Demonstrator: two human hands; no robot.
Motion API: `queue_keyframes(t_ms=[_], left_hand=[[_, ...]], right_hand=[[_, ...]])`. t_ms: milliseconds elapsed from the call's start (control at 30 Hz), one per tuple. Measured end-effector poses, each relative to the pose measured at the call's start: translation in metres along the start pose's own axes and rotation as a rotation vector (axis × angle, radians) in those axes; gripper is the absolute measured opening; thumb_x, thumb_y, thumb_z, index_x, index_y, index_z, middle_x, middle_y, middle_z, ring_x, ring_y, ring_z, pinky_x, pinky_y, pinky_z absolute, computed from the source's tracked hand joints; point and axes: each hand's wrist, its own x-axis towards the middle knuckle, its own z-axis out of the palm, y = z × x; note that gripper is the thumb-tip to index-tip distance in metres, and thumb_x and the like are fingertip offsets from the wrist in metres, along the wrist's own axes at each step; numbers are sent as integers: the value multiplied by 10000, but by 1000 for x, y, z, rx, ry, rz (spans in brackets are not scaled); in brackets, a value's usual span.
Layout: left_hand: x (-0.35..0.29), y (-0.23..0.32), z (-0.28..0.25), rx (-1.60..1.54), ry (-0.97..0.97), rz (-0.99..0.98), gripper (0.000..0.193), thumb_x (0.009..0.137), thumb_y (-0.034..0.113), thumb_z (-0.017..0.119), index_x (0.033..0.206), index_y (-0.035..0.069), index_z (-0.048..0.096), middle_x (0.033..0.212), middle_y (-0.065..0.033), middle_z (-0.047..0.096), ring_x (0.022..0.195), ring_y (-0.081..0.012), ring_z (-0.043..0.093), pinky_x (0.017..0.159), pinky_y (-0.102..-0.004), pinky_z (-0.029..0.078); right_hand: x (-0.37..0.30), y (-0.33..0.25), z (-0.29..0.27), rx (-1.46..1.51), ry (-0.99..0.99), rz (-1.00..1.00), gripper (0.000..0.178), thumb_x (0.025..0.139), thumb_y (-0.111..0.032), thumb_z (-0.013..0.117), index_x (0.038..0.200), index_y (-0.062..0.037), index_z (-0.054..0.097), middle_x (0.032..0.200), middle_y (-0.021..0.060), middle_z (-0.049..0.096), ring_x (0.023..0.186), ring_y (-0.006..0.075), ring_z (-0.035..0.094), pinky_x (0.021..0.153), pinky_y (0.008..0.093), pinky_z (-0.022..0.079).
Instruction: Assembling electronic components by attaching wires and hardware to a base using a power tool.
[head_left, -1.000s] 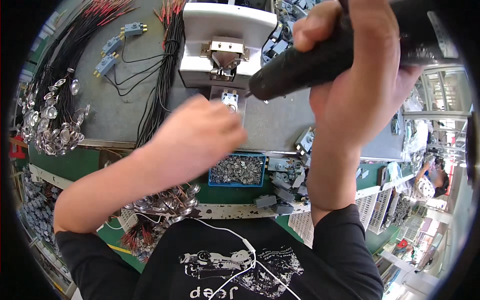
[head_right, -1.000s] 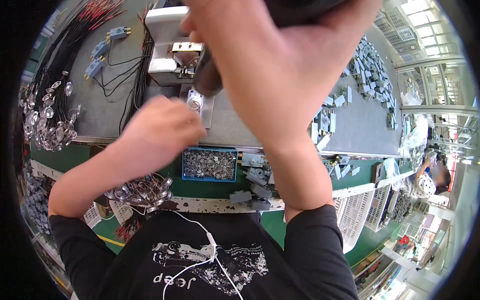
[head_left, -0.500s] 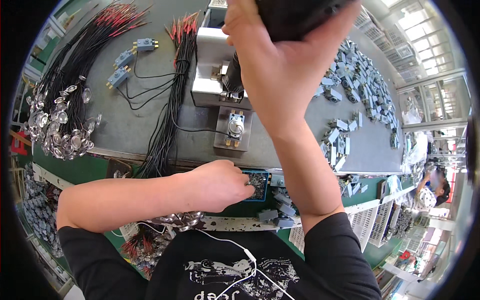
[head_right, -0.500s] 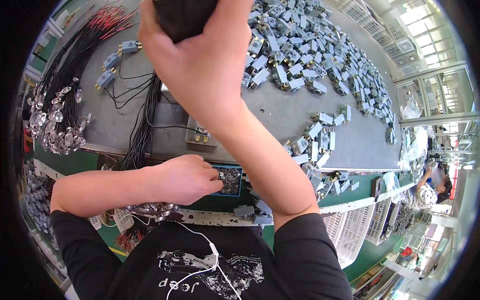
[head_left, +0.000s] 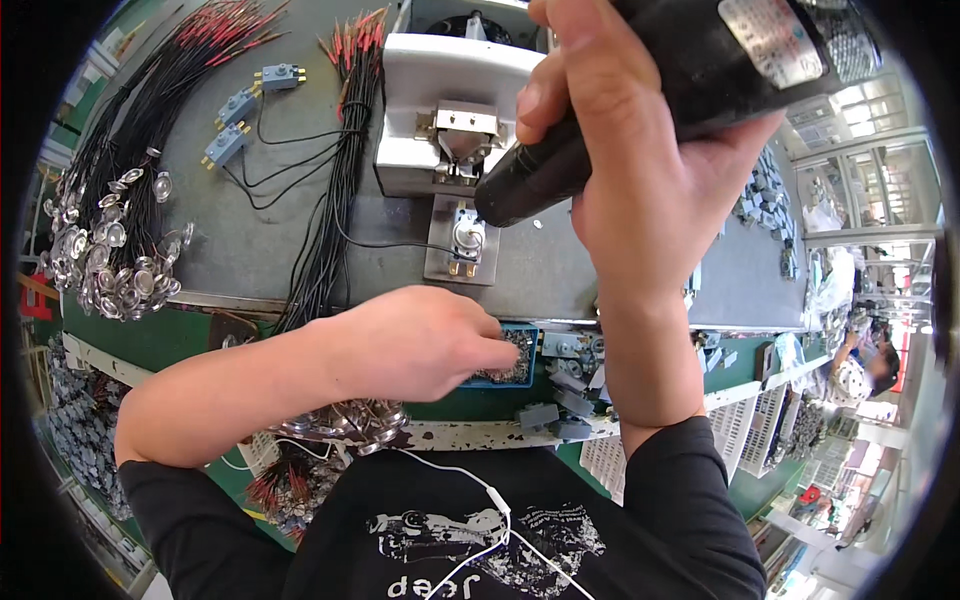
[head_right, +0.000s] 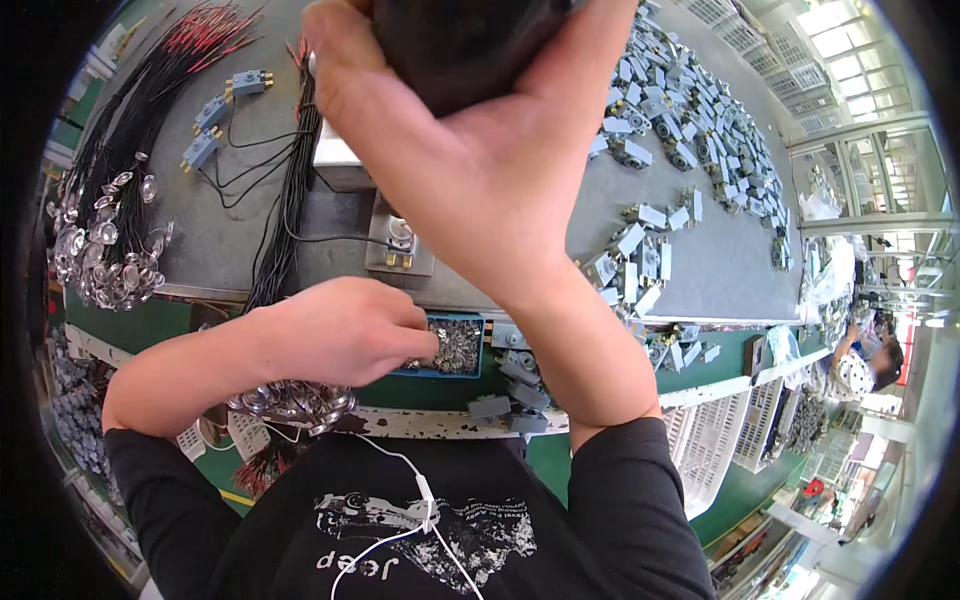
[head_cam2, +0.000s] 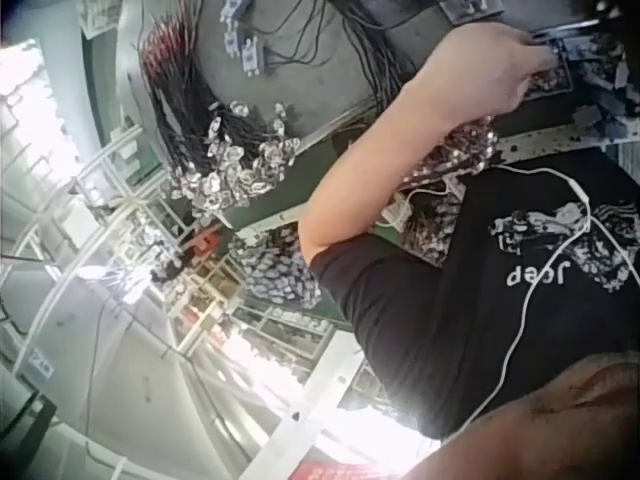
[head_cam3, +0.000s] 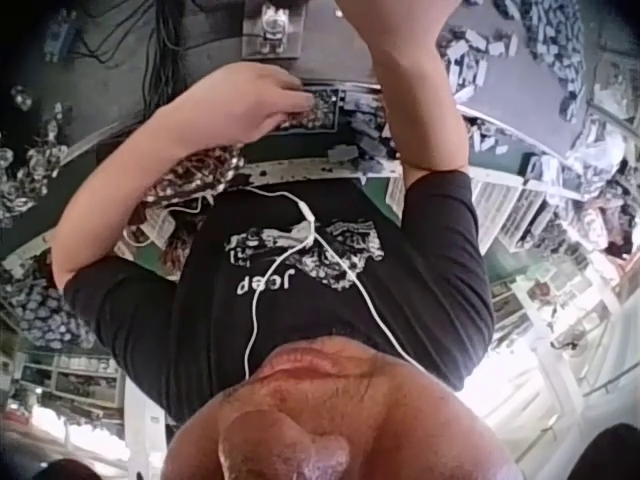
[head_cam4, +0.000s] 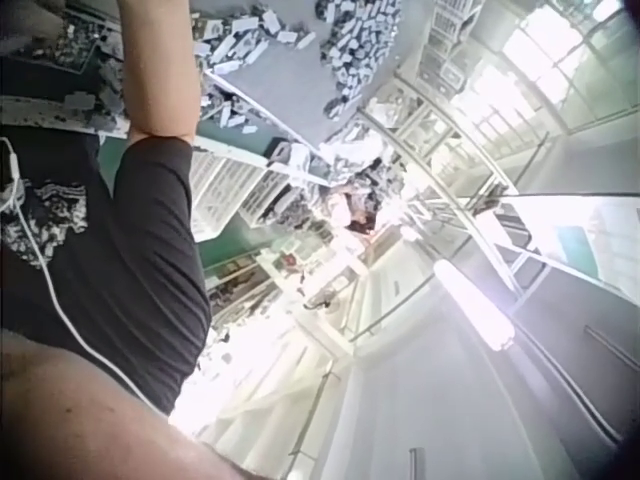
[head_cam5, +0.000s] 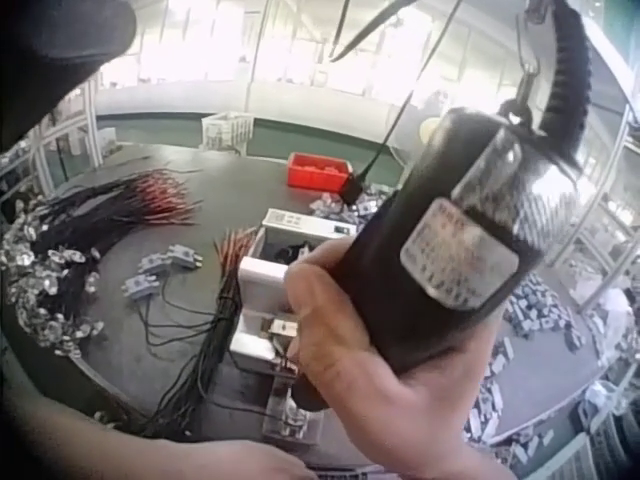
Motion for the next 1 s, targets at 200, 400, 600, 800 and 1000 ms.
queue_keyframes(t_ms=[200, 400, 600, 800, 1000], left_hand=[[2, -1, -36, 299, 157, -5, 87, 844, 77, 660, 926, 49, 649, 854, -98, 640, 869, -321, 668, 776, -437, 552], [-2, -20, -35, 396, 380, -251, 88, 844, 72, 726, 902, 80, 660, 850, -65, 651, 890, -275, 652, 844, -405, 491], [-1, -28, -23, 407, 363, -278, 145, 823, 131, 781, 880, 87, 656, 920, -38, 650, 921, -255, 631, 837, -394, 476], [1, -29, -16, 406, 437, -328, 234, 830, 187, 795, 946, 101, 611, 913, -38, 622, 931, -260, 623, 850, -403, 480], [1, -28, -16, 395, 441, -354, 333, 828, 192, 800, 1047, 95, 569, 935, -45, 632, 960, -266, 637, 862, -408, 486]], right_hand=[[-7, -9, -19, -15, 17, 55, 659, 875, 109, 725, 1389, -38, 340, 939, 83, 649, 808, 140, 666, 669, 272, 553], [-15, -18, -31, -29, 31, 98, 599, 871, 108, 729, 1349, -22, 392, 929, 85, 658, 803, 139, 669, 672, 271, 554], [-28, -24, -28, -35, 11, 148, 539, 868, 107, 733, 1309, -5, 444, 919, 87, 666, 799, 139, 672, 675, 270, 554], [-26, -21, -19, -41, -20, 195, 481, 864, 106, 737, 1269, 11, 496, 910, 90, 675, 794, 138, 674, 678, 268, 554], [-18, -20, -19, -50, -55, 235, 423, 860, 105, 741, 1229, 28, 548, 900, 92, 683, 789, 137, 677, 680, 267, 554]])
